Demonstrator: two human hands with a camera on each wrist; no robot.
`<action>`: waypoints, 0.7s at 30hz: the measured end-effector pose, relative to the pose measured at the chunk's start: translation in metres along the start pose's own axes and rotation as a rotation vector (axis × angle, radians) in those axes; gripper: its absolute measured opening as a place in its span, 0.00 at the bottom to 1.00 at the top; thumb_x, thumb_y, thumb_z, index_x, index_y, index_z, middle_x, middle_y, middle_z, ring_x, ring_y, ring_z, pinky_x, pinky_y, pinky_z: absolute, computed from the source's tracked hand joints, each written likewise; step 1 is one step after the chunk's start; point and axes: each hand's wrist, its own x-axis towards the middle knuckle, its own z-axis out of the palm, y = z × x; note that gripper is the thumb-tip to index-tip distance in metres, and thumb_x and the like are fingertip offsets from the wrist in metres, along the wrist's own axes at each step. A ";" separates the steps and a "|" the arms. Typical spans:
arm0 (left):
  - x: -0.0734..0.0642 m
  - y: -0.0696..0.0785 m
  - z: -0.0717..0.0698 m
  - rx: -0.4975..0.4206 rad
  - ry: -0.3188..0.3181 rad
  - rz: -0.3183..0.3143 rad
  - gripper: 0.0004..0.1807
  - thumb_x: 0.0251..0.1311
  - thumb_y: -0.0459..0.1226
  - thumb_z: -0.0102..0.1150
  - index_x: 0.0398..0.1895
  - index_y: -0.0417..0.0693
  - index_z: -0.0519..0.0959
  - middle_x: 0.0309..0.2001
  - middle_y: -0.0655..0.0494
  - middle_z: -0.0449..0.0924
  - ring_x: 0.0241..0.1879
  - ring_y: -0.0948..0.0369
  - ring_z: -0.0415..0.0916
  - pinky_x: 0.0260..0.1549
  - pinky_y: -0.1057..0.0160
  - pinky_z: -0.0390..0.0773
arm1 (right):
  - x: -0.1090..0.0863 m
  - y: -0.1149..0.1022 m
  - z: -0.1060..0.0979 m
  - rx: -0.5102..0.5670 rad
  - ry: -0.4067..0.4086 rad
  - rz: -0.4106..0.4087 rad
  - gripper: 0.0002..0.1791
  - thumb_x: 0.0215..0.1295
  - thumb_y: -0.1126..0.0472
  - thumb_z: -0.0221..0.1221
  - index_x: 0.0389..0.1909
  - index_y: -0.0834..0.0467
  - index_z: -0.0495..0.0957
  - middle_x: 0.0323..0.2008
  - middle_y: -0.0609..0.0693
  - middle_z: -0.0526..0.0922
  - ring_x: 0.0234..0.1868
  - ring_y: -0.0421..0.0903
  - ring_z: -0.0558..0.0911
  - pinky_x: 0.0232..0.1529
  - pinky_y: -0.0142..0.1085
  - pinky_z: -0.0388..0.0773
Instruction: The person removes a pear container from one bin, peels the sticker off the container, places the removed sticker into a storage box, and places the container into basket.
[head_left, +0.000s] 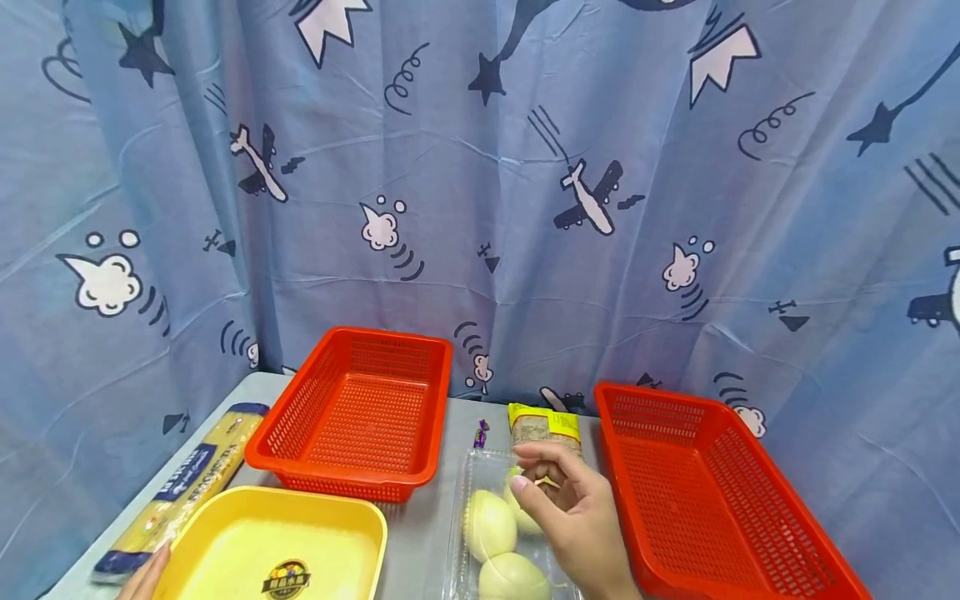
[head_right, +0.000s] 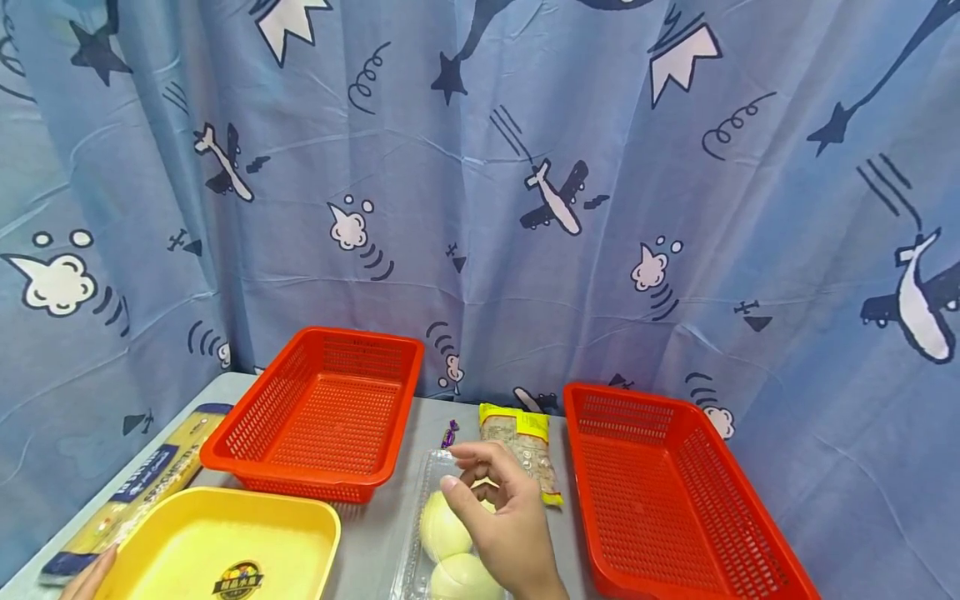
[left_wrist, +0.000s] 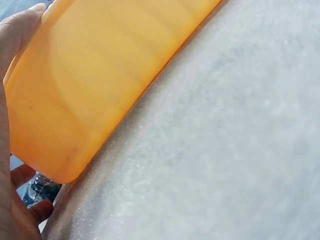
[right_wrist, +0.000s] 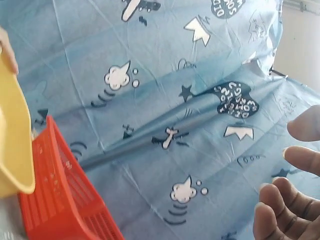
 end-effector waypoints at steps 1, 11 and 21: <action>-0.002 -0.002 0.000 0.011 -0.006 -0.013 0.50 0.41 0.19 0.58 0.74 0.49 0.57 0.71 0.73 0.52 0.66 0.75 0.50 0.60 0.80 0.48 | 0.000 0.001 -0.002 -0.009 0.014 0.005 0.17 0.55 0.80 0.61 0.47 0.66 0.78 0.37 0.57 0.78 0.33 0.46 0.78 0.33 0.34 0.79; 0.002 0.012 -0.004 -0.006 -0.018 -0.074 0.51 0.38 0.18 0.60 0.73 0.44 0.58 0.71 0.72 0.53 0.66 0.74 0.51 0.59 0.80 0.48 | -0.002 0.022 -0.023 -0.063 0.124 0.104 0.19 0.56 0.78 0.62 0.49 0.65 0.78 0.37 0.60 0.76 0.35 0.47 0.77 0.33 0.32 0.79; 0.025 0.052 -0.009 -0.033 0.010 -0.058 0.56 0.39 0.17 0.57 0.75 0.64 0.55 0.70 0.75 0.53 0.65 0.76 0.51 0.59 0.81 0.48 | -0.006 0.043 -0.039 -0.155 0.177 0.260 0.20 0.58 0.75 0.63 0.52 0.61 0.76 0.41 0.60 0.75 0.39 0.50 0.76 0.36 0.34 0.78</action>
